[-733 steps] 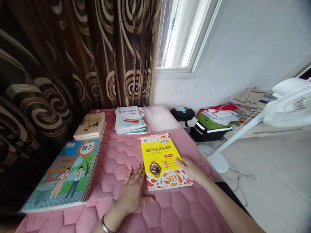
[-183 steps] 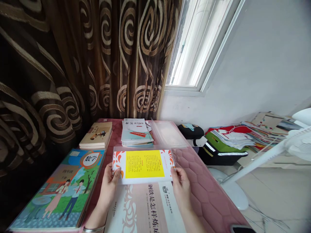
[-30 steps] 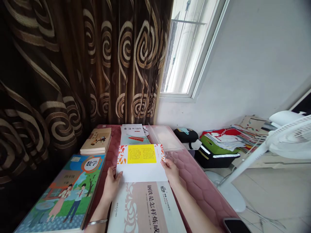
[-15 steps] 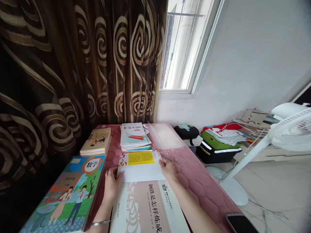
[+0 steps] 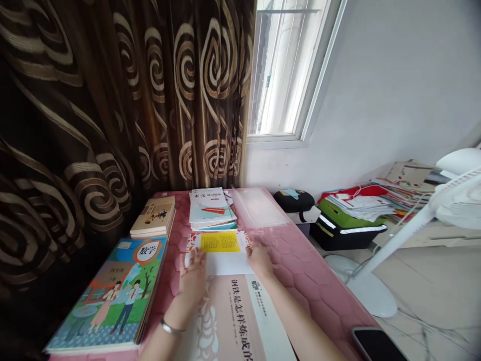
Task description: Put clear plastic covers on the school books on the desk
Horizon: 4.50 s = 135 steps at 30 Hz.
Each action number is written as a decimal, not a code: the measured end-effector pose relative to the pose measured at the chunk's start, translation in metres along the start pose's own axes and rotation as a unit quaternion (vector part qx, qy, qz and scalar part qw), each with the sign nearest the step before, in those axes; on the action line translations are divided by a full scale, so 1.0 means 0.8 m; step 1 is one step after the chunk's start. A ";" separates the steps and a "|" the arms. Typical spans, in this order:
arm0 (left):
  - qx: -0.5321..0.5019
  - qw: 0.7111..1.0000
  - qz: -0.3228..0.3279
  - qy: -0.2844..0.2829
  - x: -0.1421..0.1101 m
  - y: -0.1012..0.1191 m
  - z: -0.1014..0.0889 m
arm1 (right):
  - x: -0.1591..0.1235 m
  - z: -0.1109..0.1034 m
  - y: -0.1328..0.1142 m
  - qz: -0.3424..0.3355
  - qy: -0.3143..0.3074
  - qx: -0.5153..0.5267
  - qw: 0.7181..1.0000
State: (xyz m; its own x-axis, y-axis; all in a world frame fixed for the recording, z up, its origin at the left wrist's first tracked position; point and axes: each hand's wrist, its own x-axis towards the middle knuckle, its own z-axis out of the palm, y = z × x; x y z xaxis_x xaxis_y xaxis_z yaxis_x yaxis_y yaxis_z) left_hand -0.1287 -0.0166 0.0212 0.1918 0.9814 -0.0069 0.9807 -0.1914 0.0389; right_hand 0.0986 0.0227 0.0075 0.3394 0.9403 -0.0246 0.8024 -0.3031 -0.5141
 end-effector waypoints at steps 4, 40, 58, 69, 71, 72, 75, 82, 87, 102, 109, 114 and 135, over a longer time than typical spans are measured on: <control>-0.076 0.982 0.120 -0.124 0.024 0.035 -0.015 | -0.003 0.000 -0.003 -0.012 -0.006 -0.030 0.999; -0.022 0.989 -0.144 -0.023 0.105 -0.017 0.013 | 0.054 0.042 -0.017 -0.126 -0.067 -0.166 0.976; -0.073 0.993 0.065 -0.066 0.112 0.025 0.020 | 0.025 0.063 -0.080 -0.227 -0.108 -0.103 0.963; -0.026 0.994 -0.099 -0.039 0.103 -0.050 0.011 | 0.048 0.018 -0.011 -0.119 -0.060 -0.174 0.976; -0.017 0.994 -0.105 -0.031 0.102 -0.040 0.011 | 0.045 0.019 -0.017 -0.118 -0.055 -0.174 0.976; -0.015 0.994 -0.102 -0.027 0.101 -0.032 0.012 | 0.041 0.020 -0.022 -0.123 -0.053 -0.172 0.976; -0.025 0.998 -0.049 -0.027 0.101 0.000 0.016 | 0.026 0.032 -0.044 -0.172 -0.059 -0.152 0.972; -0.073 0.992 0.065 -0.078 0.111 0.035 0.019 | 0.018 0.062 -0.075 -0.276 -0.108 -0.099 0.950; -0.074 0.995 0.009 -0.071 0.111 0.011 0.011 | 0.036 0.049 -0.049 -0.226 -0.096 -0.129 0.961; -0.034 0.998 -0.051 -0.023 0.006 -0.009 0.007 | 0.033 0.018 -0.040 -0.181 -0.106 -0.187 0.960; -0.053 0.996 -0.018 0.070 -0.009 -0.013 0.019 | -0.018 0.059 -0.113 -0.418 -0.256 -0.071 0.868; -0.062 0.995 -0.025 0.068 -0.007 -0.013 0.023 | 0.008 0.074 -0.141 -0.449 -0.293 -0.077 0.840; -0.102 0.990 -0.049 0.078 -0.009 -0.010 0.030 | 0.035 0.100 -0.158 -0.489 -0.272 -0.103 0.823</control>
State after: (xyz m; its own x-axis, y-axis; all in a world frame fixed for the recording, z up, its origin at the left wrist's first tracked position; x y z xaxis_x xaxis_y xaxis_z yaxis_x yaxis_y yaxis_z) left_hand -0.1372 -0.0228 -0.0028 0.0716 0.9886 0.1324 0.9635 -0.1029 0.2472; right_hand -0.0325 0.1001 0.0033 -0.7420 0.6639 -0.0936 0.6466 0.6717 -0.3615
